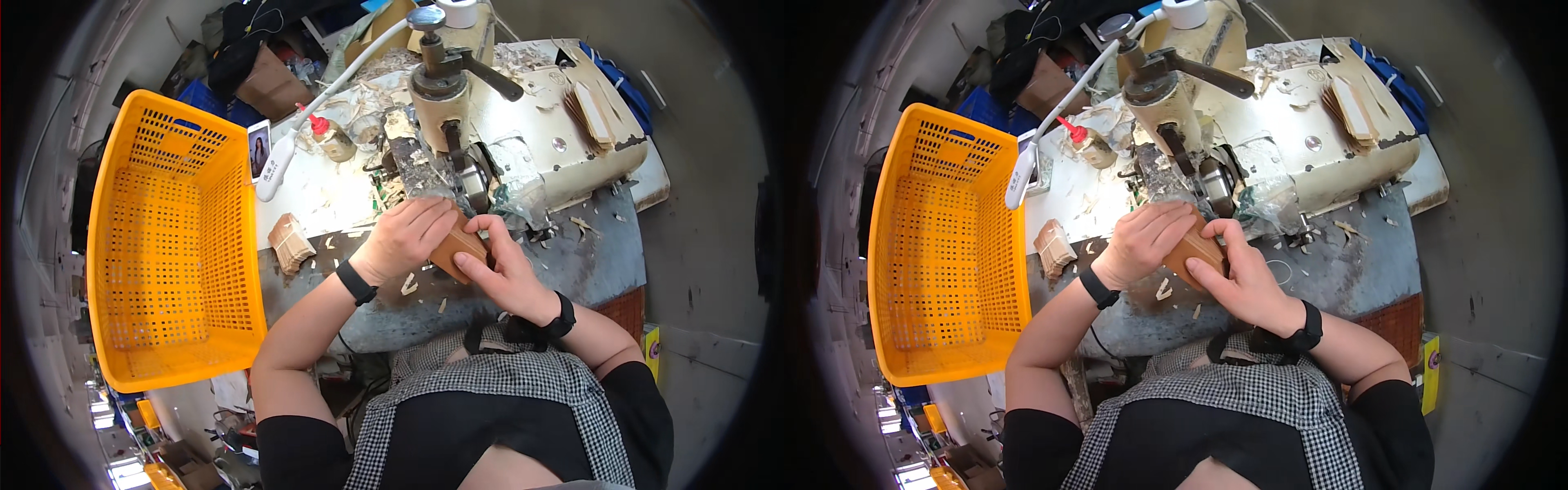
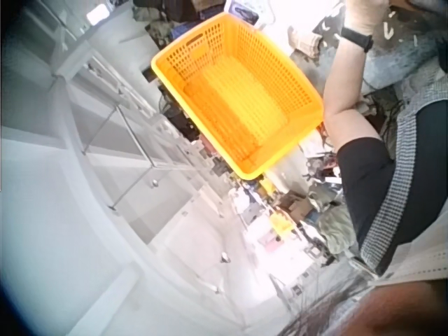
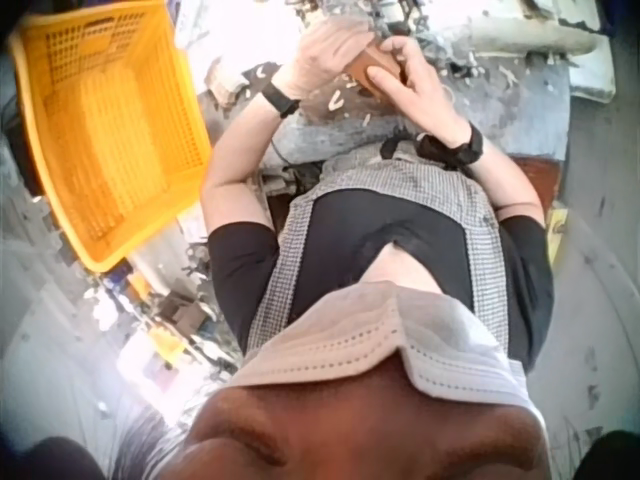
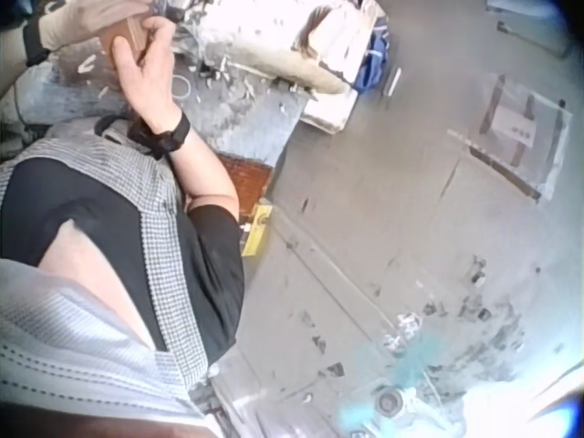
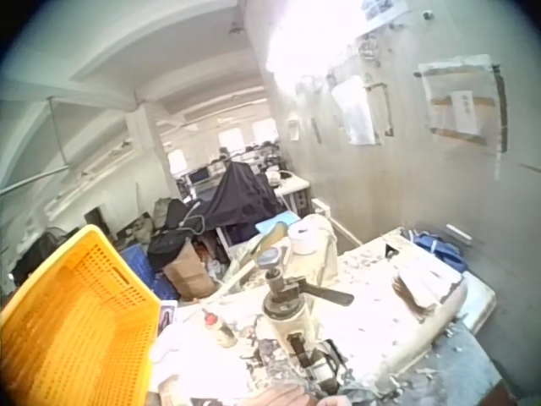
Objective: The recorder uses a leather skiving machine to thin the edges of leather shoe upper components, then organizes and bundles them.
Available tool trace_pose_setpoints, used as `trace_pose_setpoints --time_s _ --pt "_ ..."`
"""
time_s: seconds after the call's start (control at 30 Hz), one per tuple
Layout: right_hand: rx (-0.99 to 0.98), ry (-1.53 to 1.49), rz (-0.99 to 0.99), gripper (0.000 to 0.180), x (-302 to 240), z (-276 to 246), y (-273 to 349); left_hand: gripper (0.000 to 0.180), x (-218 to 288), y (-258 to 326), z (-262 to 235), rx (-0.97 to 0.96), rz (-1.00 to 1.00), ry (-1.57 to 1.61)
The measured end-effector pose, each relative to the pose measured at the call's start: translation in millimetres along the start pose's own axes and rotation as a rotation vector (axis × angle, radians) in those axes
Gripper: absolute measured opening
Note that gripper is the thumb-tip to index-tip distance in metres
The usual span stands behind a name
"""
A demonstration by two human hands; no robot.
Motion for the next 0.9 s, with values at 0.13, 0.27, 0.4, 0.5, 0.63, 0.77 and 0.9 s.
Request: trace_pose_setpoints --time_s 0.13,0.27,0.4,0.5,0.63,0.77,0.9 --pt "-0.015 0.002 0.011 0.041 0.3 1.6 2.4 0.04 0.8 1.7 -4.0 -0.074 0.023 0.026" --pt "-0.006 0.014 0.015 0.043 -4.2 1.4 0.8 0.041 0.1 2.0 -4.5 -0.049 0.028 0.003" --pt "0.01 0.005 0.01 0.042 -4.5 1.1 -2.8 0.04 -0.9 -1.2 -6.4 -0.02 0.008 0.007" --pt "0.068 -0.046 -0.048 0.041 3.9 3.0 -1.8 0.04 1.5 -8.4 -8.2 -0.016 0.004 0.017" --pt "0.072 -0.039 -0.026 0.04 5.6 -1.3 1.7 0.041 3.1 -8.8 -4.5 -0.044 -0.013 0.086" --pt "0.052 -0.084 0.042 0.038 7.1 -0.7 1.3 0.04 2.4 -9.0 -2.6 -0.033 -0.004 0.092" --pt "0.116 -0.1 0.01 0.036 11.3 0.3 0.3 0.033 1.0 -8.5 -1.1 -0.036 0.027 0.053"
Point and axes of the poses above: each hand's wrist, its own y-axis away from the middle knuckle, its own z-axis out of the palm, x = y × z, the point moved 1 cm from there along -y, towards the middle knuckle, and after that the axes turned 7 degrees about y, right-handed, at the moved point
